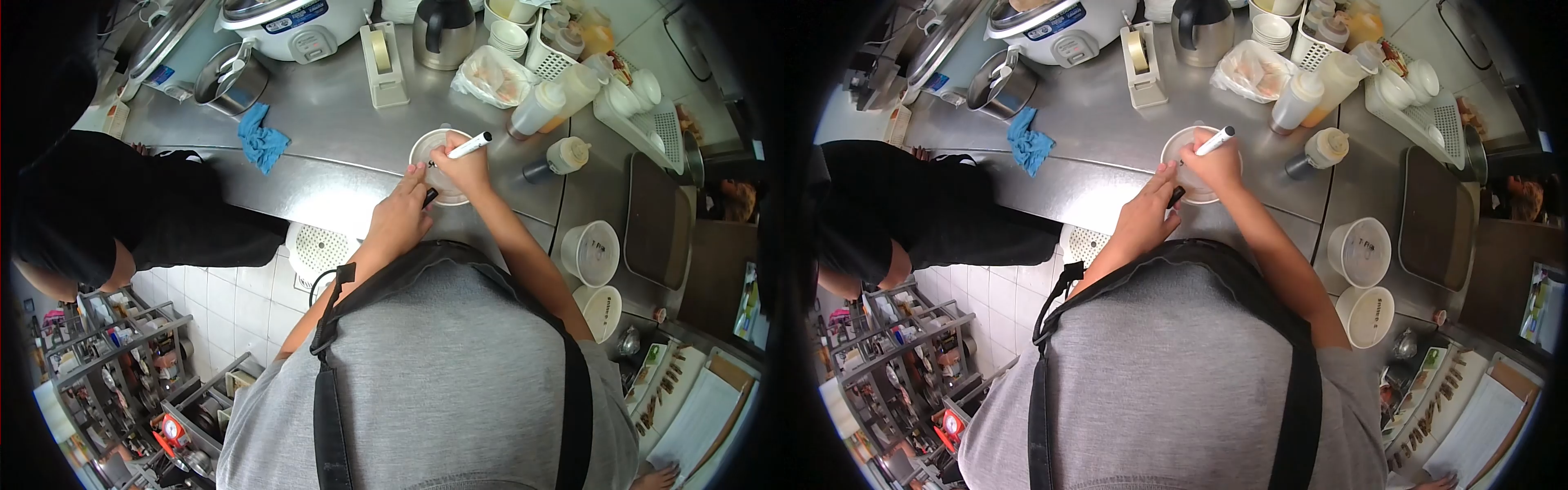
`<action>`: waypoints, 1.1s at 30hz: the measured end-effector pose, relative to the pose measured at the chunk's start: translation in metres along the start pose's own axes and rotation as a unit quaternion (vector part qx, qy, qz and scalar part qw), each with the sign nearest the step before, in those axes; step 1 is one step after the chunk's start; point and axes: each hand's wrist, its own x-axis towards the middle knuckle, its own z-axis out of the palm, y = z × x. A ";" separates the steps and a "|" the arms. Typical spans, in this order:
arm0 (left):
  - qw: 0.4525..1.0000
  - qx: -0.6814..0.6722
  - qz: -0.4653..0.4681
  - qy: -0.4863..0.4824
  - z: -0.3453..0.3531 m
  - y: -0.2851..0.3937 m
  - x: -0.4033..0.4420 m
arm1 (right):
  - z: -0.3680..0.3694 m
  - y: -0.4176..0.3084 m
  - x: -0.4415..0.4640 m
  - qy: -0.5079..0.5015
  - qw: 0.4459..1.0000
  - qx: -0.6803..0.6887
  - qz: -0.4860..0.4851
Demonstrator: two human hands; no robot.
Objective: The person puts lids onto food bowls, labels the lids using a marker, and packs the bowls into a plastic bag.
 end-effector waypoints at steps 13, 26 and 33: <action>0.999 0.037 -0.017 -0.016 -0.003 0.005 0.004 | -0.019 0.007 -0.003 -0.010 0.996 0.086 0.031; 0.998 0.069 0.010 0.009 0.001 0.005 0.007 | -0.027 -0.007 -0.005 0.000 0.997 0.069 0.035; 0.997 0.075 0.016 0.006 0.000 0.004 0.007 | -0.023 -0.002 -0.007 0.020 0.996 0.073 0.036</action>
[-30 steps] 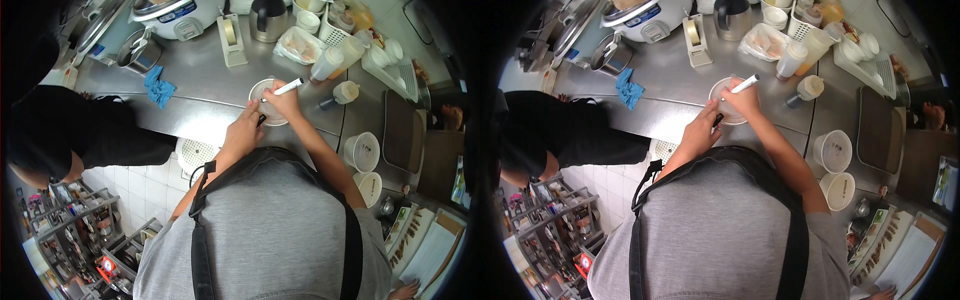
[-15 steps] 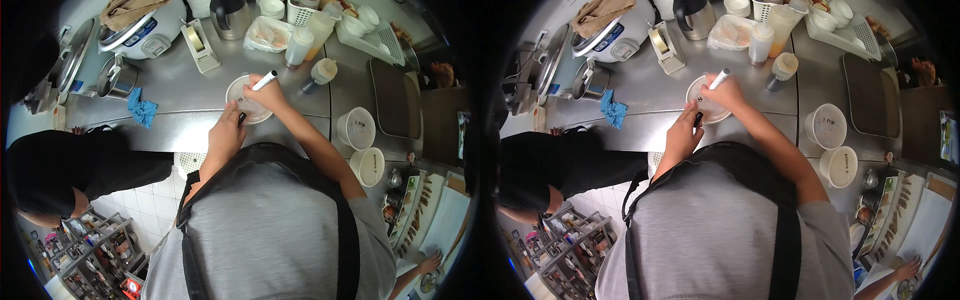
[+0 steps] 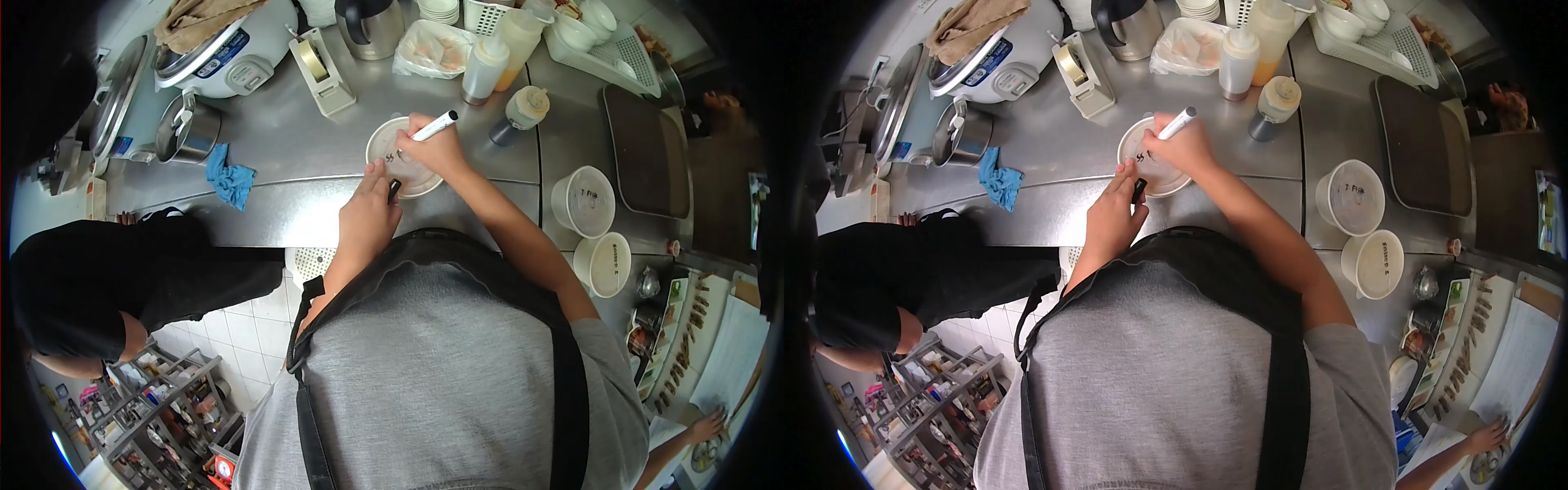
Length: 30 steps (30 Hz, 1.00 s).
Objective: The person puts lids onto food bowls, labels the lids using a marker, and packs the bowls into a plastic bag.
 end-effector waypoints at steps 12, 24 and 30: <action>1.000 -0.008 0.001 0.006 0.001 -0.001 -0.001 | 0.000 0.005 0.000 0.021 0.999 0.003 -0.025; 1.000 0.002 0.000 -0.006 0.000 0.000 0.002 | -0.004 0.003 0.002 0.040 0.998 -0.040 -0.035; 1.000 0.001 0.001 0.006 -0.002 0.001 0.001 | -0.003 0.004 0.003 0.049 0.997 -0.061 0.000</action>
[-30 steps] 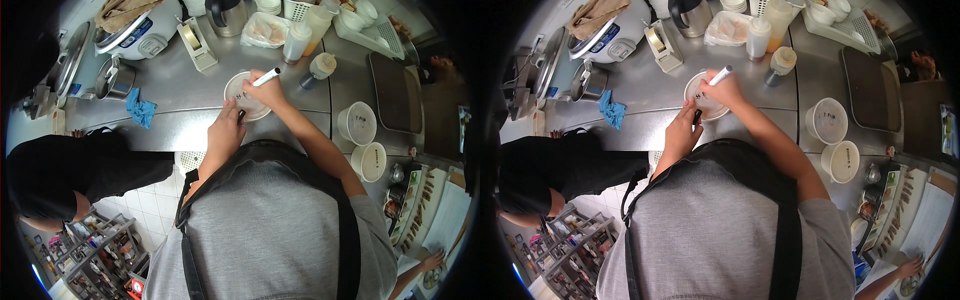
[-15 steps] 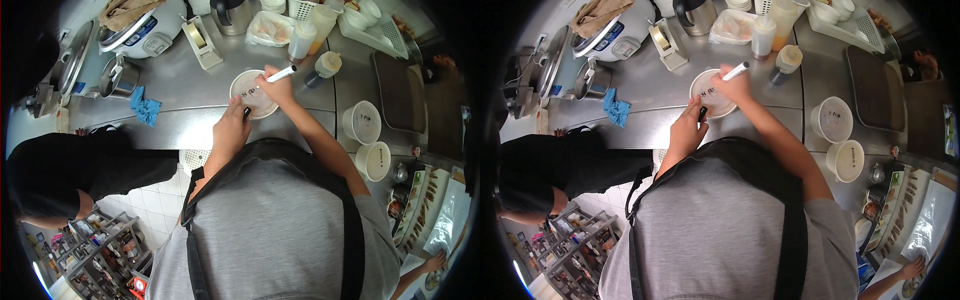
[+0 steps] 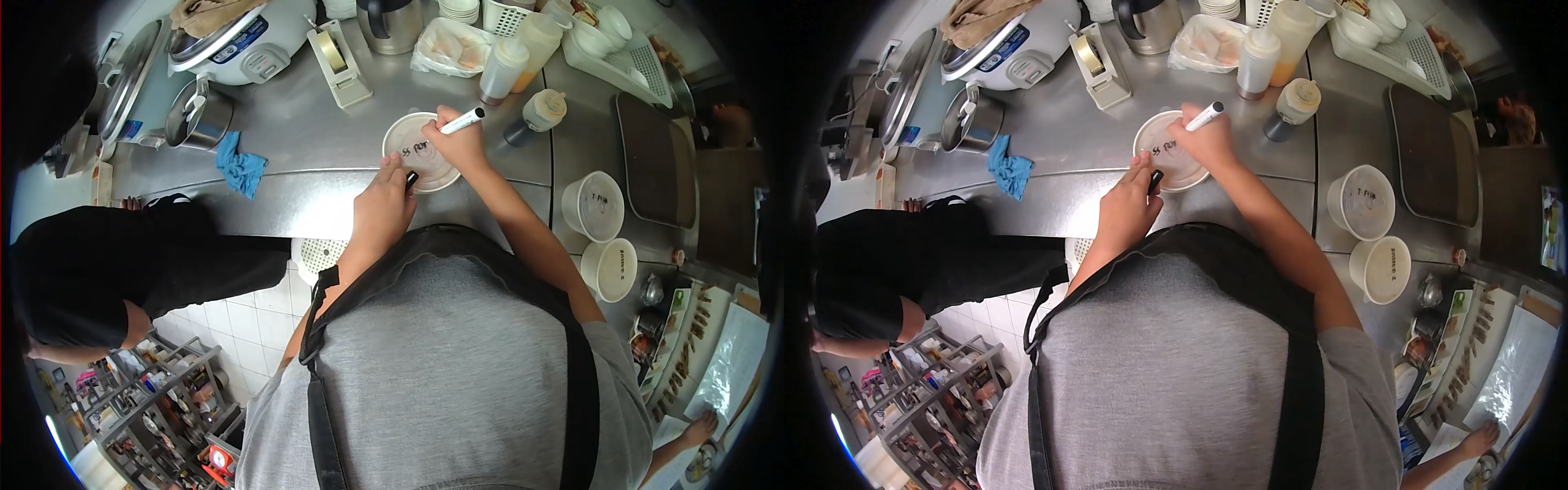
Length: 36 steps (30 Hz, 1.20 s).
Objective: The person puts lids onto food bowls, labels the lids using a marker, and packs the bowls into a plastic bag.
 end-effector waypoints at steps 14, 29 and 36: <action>1.000 -0.007 -0.007 0.007 0.009 0.001 -0.001 | 0.000 0.002 0.002 0.036 0.999 -0.011 -0.038; 0.997 -0.004 -0.035 0.075 0.011 0.002 0.007 | -0.014 -0.014 0.010 0.098 0.953 0.266 0.106; 0.979 -0.097 -0.066 0.166 -0.020 0.003 0.017 | -0.055 -0.067 -0.033 -0.172 0.887 0.420 0.084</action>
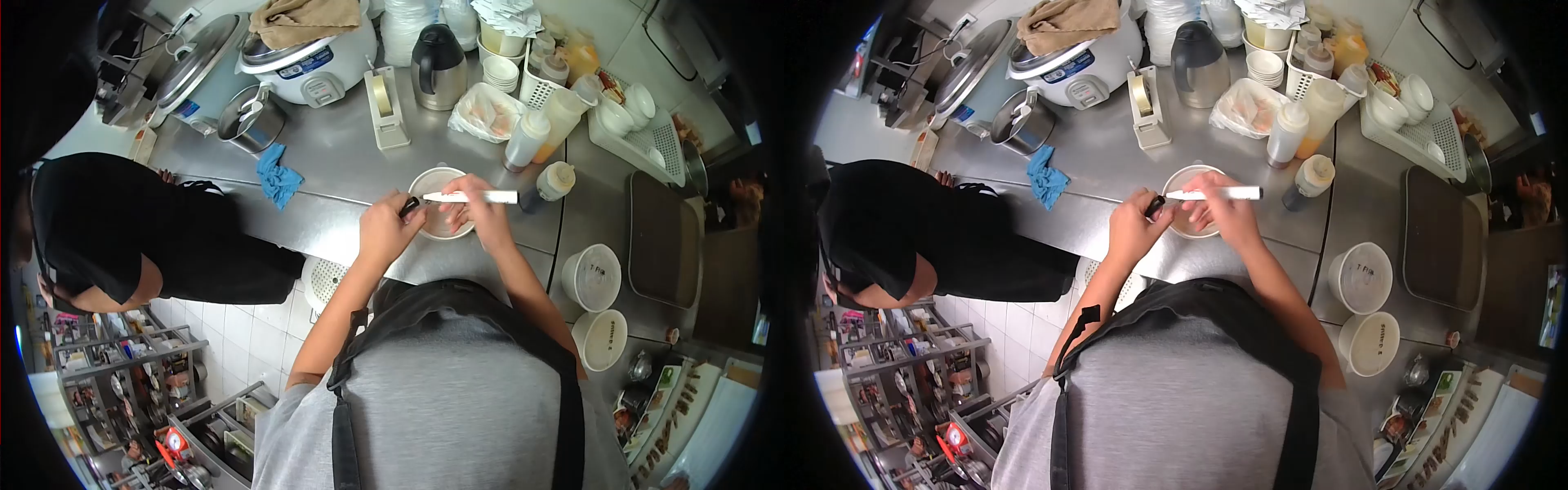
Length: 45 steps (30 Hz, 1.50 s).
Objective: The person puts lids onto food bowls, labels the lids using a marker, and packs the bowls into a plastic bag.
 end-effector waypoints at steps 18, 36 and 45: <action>0.969 -0.236 -0.062 0.026 -0.004 0.002 -0.010 | 0.049 0.000 0.030 -0.082 0.988 -0.086 -0.097; 0.888 -0.370 -0.132 0.238 -0.209 -0.157 0.062 | 0.060 0.054 0.397 -0.025 0.673 -0.736 0.066; 0.862 -0.111 0.321 0.376 -0.428 -0.033 0.271 | 0.078 -0.038 0.210 -0.054 0.866 -0.498 -0.005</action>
